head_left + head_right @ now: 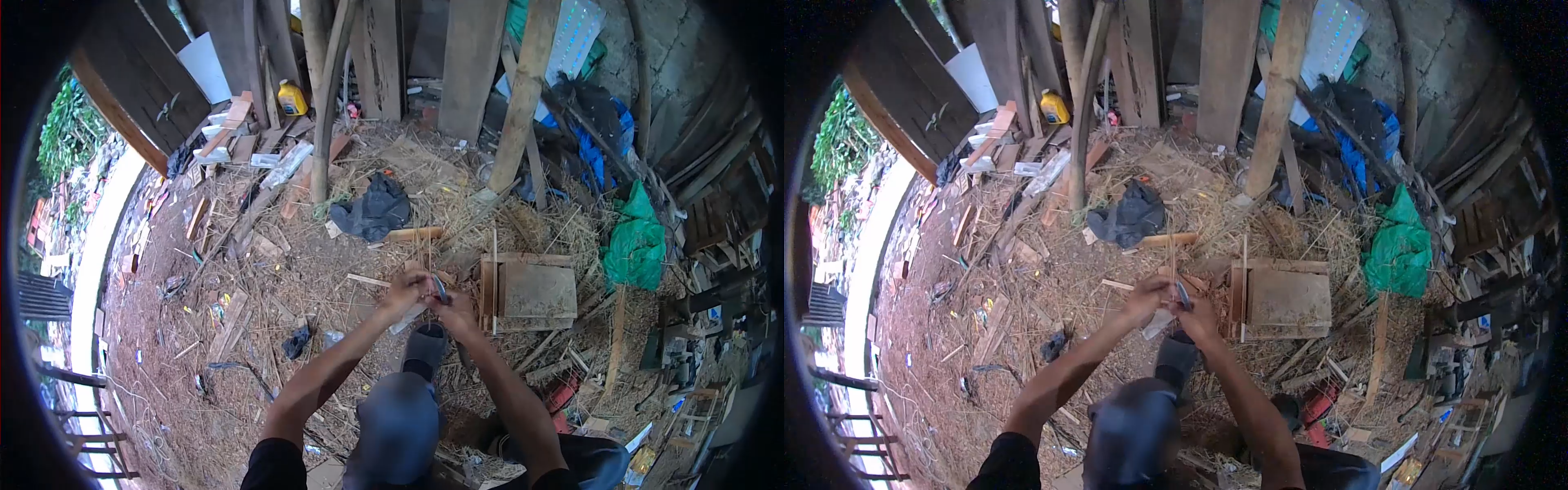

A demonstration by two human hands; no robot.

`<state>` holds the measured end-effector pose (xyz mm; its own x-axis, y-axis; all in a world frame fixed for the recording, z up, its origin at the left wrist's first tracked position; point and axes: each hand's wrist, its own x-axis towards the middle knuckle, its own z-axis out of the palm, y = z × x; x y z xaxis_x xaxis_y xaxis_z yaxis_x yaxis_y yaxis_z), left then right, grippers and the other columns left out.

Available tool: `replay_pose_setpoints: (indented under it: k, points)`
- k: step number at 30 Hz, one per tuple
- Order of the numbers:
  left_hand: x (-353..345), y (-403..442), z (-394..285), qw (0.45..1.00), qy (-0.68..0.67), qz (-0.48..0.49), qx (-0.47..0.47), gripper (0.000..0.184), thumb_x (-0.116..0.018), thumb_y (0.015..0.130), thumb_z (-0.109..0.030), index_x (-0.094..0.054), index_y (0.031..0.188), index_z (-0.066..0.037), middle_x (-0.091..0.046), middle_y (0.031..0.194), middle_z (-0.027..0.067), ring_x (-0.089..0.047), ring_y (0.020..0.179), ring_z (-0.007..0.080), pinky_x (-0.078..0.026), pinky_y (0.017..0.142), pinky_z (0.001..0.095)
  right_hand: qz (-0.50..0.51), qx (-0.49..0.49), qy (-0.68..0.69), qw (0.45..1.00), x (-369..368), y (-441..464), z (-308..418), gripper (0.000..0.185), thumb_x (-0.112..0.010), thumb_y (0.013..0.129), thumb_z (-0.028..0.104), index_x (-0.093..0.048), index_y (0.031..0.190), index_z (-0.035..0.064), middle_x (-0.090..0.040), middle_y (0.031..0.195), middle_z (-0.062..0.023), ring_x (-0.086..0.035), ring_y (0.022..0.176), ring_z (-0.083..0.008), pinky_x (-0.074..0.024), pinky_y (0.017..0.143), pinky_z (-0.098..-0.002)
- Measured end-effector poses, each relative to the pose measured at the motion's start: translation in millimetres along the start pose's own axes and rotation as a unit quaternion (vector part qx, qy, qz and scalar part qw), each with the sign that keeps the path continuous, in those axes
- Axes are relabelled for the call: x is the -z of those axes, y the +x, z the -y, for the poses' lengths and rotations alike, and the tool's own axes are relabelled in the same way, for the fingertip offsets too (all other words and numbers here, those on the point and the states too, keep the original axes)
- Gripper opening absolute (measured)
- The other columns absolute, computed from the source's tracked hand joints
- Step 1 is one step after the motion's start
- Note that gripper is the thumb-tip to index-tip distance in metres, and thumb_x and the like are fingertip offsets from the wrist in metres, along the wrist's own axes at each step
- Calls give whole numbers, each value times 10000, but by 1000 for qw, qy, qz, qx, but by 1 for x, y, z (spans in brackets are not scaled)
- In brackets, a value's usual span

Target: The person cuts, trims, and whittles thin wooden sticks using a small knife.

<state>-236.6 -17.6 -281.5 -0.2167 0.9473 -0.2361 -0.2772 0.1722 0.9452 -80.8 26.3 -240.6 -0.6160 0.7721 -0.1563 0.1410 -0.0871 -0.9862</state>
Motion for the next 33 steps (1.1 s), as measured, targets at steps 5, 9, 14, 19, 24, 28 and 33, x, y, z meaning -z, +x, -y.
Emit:
replay_pose_setpoints:
  k: [5,9,14,19,24,28,33]
  points:
    - [21,15,67,993,-20,-69,88,169,-603,860,-93,-600,1019,-35,-634,927,47,-614,804,156,-517,672,312,-54,-128,-145,980,-26,38,-86,289,-679,757,244,-666,862,-25,-639,697,-112,-570,649,-137,-441,611,-319]
    - [36,38,105,987,53,-116,99,164,-585,871,-140,-618,1015,-67,-642,834,25,-603,727,116,-451,573,248,-92,-96,-126,983,-40,67,-160,295,-660,806,284,-667,909,7,-641,704,-95,-584,693,-116,-452,640,-303]
    - [60,72,111,981,-4,-168,101,171,-568,860,-120,-640,957,0,-657,797,57,-608,676,136,-477,587,286,-148,40,7,988,-33,86,-131,251,-611,864,256,-652,957,26,-637,694,-81,-598,681,-120,-451,619,-304]
    - [68,88,129,955,199,-211,61,285,-599,853,-193,-603,1071,-10,-655,861,95,-609,719,194,-467,604,296,-129,-29,-146,980,-6,76,-81,240,-491,936,209,-621,904,9,-630,671,-55,-565,549,-117,-433,507,-293]
    - [-14,78,38,932,352,-79,-26,358,-601,833,-275,-601,1055,5,-658,918,193,-638,880,308,-487,752,372,-190,32,19,981,43,38,20,251,-458,953,204,-591,953,-8,-629,655,-81,-543,489,-77,-442,468,-269]
    - [-95,96,-16,919,383,-5,-96,371,-581,832,-332,-611,1044,-29,-650,943,206,-635,905,318,-488,775,394,-238,0,-165,957,131,33,26,207,-498,881,162,-553,942,-28,-631,673,-171,-618,586,-294,-498,553,-383]
    - [-120,159,32,891,445,-61,-64,434,-599,799,-433,-634,995,-48,-646,943,209,-635,903,331,-503,745,408,-174,-70,-364,912,212,18,-11,300,-446,957,233,-523,998,-54,-612,613,-122,-590,450,-180,-453,413,-309]
